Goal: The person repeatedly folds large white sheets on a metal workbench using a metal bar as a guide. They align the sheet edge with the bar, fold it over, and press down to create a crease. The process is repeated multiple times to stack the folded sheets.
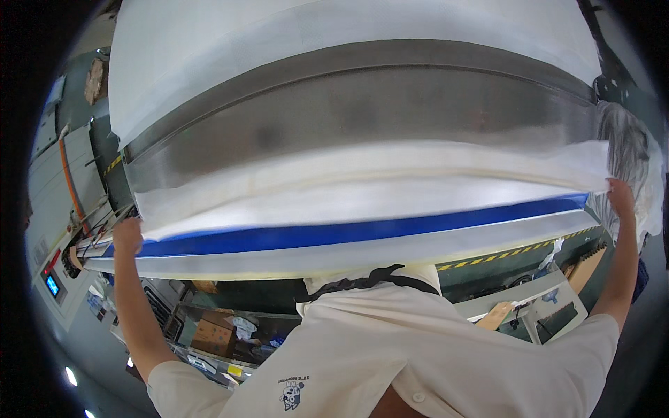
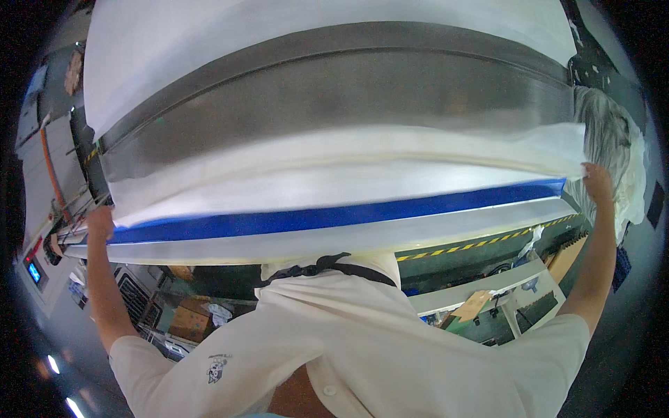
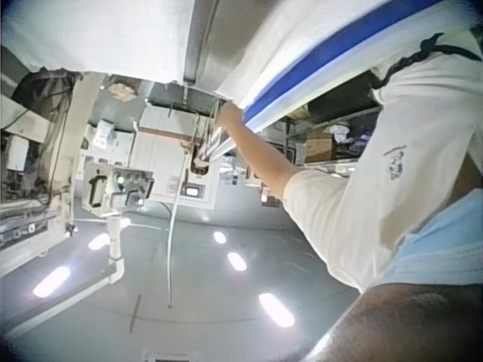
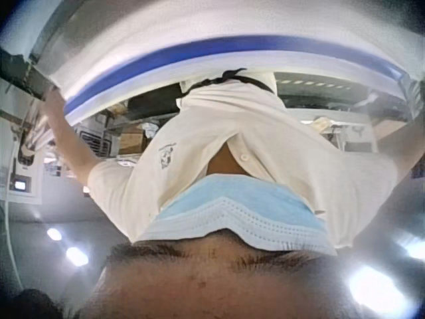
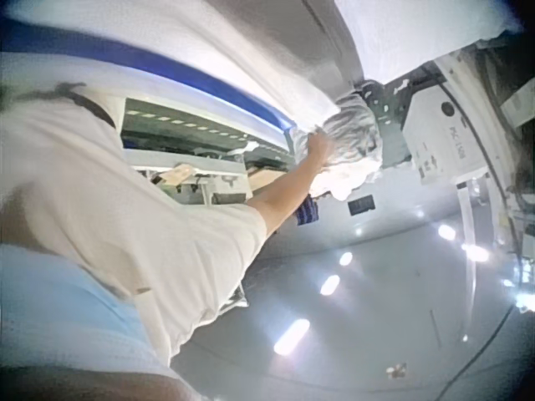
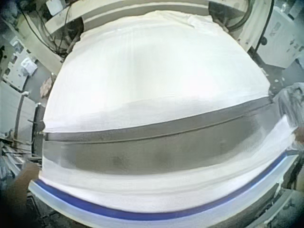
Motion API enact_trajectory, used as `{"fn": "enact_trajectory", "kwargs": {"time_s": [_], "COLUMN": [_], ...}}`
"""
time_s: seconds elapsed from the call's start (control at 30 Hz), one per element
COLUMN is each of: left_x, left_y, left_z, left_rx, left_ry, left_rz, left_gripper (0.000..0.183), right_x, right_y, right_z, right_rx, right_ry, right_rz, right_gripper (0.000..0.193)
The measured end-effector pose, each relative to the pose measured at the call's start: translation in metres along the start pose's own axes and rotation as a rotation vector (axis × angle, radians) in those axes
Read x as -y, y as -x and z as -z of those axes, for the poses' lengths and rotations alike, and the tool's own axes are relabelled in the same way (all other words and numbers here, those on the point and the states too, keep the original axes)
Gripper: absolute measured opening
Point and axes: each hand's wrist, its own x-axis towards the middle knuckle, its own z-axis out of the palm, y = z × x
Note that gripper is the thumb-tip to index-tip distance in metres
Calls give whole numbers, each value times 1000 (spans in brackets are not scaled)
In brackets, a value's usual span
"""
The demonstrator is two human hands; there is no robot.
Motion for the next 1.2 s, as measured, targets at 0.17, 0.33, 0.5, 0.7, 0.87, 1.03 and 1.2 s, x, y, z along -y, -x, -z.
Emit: {"fn": "enact_trajectory", "kwargs": {"time_s": [0.17,0.33,0.5,0.7,0.87,1.03,1.2], "left_x": [-56,-77,-89,-85,-54,-43,-61], "left_y": [22,23,0,2,13,29,23], "left_z": [-27,-52,-76,-69,-70,-57,-102], "left_rx": [317,413,377,408,312,258,-131], "left_ry": [-139,-153,-64,43,173,297,376], "left_rz": [-160,-168,-104,94,500,631,519], "left_gripper": [21,20,19,28,22,23,22], "right_x": [71,81,65,41,47,46,40], "right_y": [38,56,56,68,67,66,63], "right_z": [-8,-35,-78,-114,-115,-119,-131], "right_rx": [366,394,442,143,152,83,311], "right_ry": [221,254,364,167,215,161,391], "right_rz": [-42,71,59,92,80,101,92], "right_gripper": [21,15,20,11,12,13,14]}}
